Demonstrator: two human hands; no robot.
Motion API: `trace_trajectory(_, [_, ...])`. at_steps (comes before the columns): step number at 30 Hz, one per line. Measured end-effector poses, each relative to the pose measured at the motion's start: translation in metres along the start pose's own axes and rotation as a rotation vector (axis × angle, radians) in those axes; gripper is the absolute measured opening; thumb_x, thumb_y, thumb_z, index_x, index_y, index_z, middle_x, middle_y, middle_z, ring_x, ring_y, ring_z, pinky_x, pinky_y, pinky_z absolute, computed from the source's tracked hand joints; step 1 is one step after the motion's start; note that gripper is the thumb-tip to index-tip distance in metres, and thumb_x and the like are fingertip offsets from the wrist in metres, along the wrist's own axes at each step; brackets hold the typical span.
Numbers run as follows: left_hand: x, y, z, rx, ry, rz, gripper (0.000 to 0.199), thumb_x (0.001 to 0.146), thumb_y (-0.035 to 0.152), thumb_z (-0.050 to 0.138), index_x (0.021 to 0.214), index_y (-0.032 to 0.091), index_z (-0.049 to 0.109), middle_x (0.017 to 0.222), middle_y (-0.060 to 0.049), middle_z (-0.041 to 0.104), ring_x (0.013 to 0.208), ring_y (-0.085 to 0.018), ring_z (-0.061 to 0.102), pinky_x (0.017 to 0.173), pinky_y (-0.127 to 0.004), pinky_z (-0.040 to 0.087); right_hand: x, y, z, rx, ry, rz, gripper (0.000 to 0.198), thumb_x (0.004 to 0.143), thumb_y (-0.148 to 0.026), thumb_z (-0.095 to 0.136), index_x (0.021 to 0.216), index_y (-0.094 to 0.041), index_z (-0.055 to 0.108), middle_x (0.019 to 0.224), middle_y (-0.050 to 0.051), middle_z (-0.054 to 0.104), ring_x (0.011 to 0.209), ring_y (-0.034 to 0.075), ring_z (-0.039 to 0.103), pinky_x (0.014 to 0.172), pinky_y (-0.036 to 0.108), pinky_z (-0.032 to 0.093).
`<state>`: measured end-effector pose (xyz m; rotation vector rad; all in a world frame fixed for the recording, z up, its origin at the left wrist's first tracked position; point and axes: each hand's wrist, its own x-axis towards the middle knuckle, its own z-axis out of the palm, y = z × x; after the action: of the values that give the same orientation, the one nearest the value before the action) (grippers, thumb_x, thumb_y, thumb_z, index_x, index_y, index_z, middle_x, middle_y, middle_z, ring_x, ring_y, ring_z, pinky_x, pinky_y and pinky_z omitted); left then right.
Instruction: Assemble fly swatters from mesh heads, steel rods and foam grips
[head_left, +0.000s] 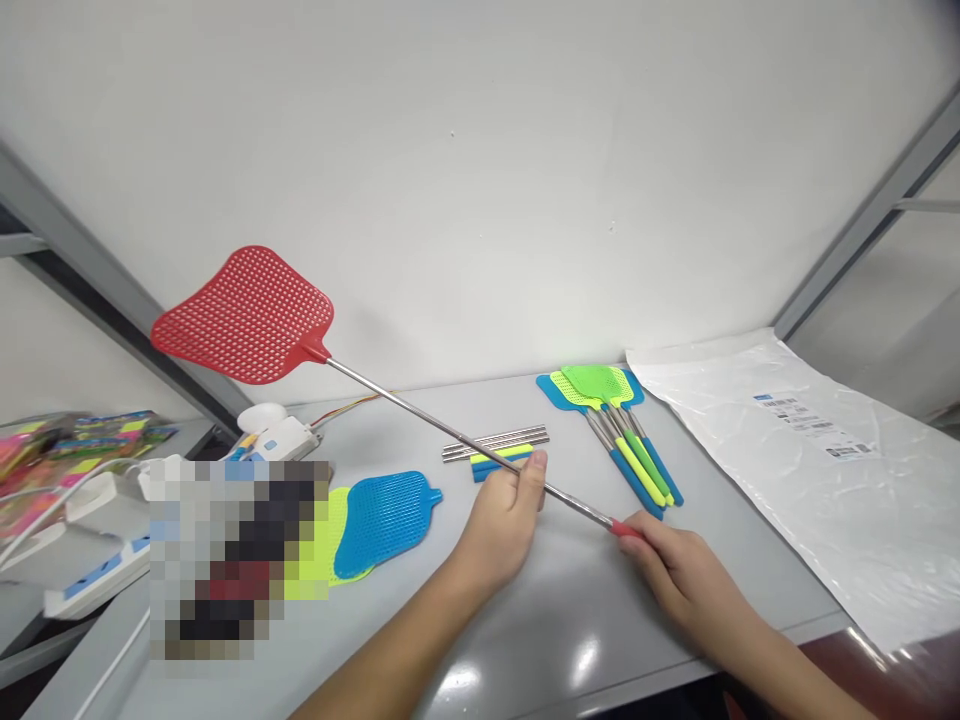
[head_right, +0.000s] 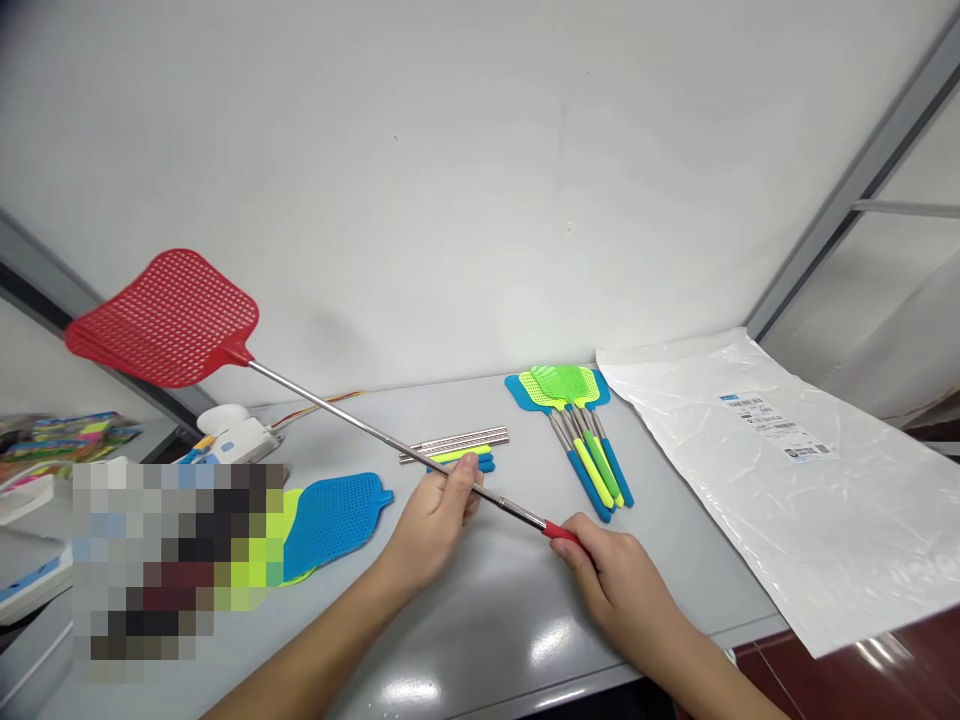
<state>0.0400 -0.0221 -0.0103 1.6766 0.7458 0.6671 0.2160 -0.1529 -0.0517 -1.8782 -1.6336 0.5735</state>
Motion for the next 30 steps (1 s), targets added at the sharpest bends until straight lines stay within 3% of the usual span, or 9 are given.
trace_trajectory(4, [0.004,0.005,-0.018,-0.046,0.058,0.063,0.052,0.092,0.058,0.036,0.057,0.020,0.035,0.056,0.004,0.028,0.053,-0.012,0.027,0.050,-0.027,0.023,0.000,-0.001,-0.003,0.000,0.008,-0.020,0.033,0.099,-0.042,0.030,0.085,-0.023,0.053,0.071,0.000,0.060,0.064,0.017,0.057,0.060,0.028,0.037])
trace_trajectory(9, [0.023,0.021,-0.069,-0.543,0.549,0.285,0.049,0.093,0.058,0.033,0.065,0.020,0.046,0.059,0.001,0.042,0.055,-0.012,0.040,0.054,-0.024,0.034,0.000,-0.002,-0.004,-0.027,0.005,-0.028,0.033,0.099,-0.041,0.032,0.086,-0.023,0.055,0.073,0.001,0.063,0.065,0.018,0.059,0.061,0.028,0.039])
trace_trajectory(12, [0.029,0.023,-0.086,-0.653,0.714,0.326,0.044,0.095,0.051,0.036,0.067,0.019,0.049,0.062,0.000,0.046,0.057,-0.012,0.045,0.055,-0.023,0.037,0.001,-0.002,-0.002,-0.057,-0.004,-0.031,0.032,0.099,-0.040,0.033,0.083,-0.023,0.054,0.070,0.000,0.063,0.063,0.018,0.059,0.060,0.028,0.039])
trace_trajectory(15, [0.028,0.015,-0.072,-0.607,0.700,0.371,0.043,0.096,0.046,0.037,0.066,0.018,0.051,0.063,-0.001,0.052,0.063,-0.013,0.052,0.059,-0.024,0.040,0.002,-0.002,-0.001,-0.075,-0.001,0.000,0.033,0.099,-0.041,0.032,0.080,-0.023,0.052,0.068,0.000,0.062,0.062,0.018,0.058,0.059,0.028,0.037])
trace_trajectory(19, [0.016,0.002,-0.029,-0.451,0.318,0.237,0.047,0.098,0.046,0.030,0.073,0.018,0.058,0.080,-0.006,0.066,0.084,-0.018,0.060,0.078,-0.030,0.044,0.001,0.001,0.000,-0.049,-0.001,0.032,0.033,0.099,-0.043,0.030,0.080,-0.024,0.049,0.067,-0.001,0.059,0.062,0.018,0.057,0.059,0.028,0.036])
trace_trajectory(22, [0.010,0.003,-0.016,-0.385,0.199,0.165,0.049,0.098,0.047,0.028,0.088,0.017,0.065,0.097,-0.009,0.069,0.095,-0.020,0.059,0.087,-0.033,0.043,0.000,0.002,-0.001,-0.003,-0.011,0.032,0.033,0.099,-0.043,0.029,0.083,-0.024,0.050,0.070,-0.001,0.059,0.065,0.018,0.057,0.061,0.028,0.037])
trace_trajectory(25, [0.012,0.009,-0.028,-0.540,0.291,0.207,0.051,0.095,0.056,0.031,0.103,0.018,0.065,0.100,-0.009,0.067,0.090,-0.018,0.060,0.083,-0.031,0.045,0.000,0.002,-0.002,0.013,-0.035,0.030,0.034,0.099,-0.045,0.029,0.082,-0.024,0.050,0.071,-0.001,0.059,0.065,0.018,0.057,0.061,0.028,0.037])
trace_trajectory(28, [0.021,0.015,-0.052,-0.780,0.534,0.281,0.053,0.091,0.063,0.033,0.100,0.020,0.063,0.094,-0.007,0.066,0.072,-0.015,0.058,0.071,-0.029,0.047,0.000,0.001,-0.002,0.013,-0.050,0.035,0.034,0.099,-0.045,0.030,0.082,-0.024,0.051,0.071,0.000,0.060,0.065,0.018,0.057,0.061,0.028,0.037])
trace_trajectory(30, [0.026,0.016,-0.063,-0.830,0.706,0.333,0.043,0.091,0.057,0.041,0.096,0.020,0.063,0.094,-0.006,0.066,0.072,-0.014,0.058,0.066,-0.027,0.047,0.001,0.000,-0.001,0.009,-0.046,0.037,0.034,0.099,-0.045,0.030,0.083,-0.024,0.052,0.071,0.000,0.061,0.066,0.018,0.058,0.061,0.028,0.037])
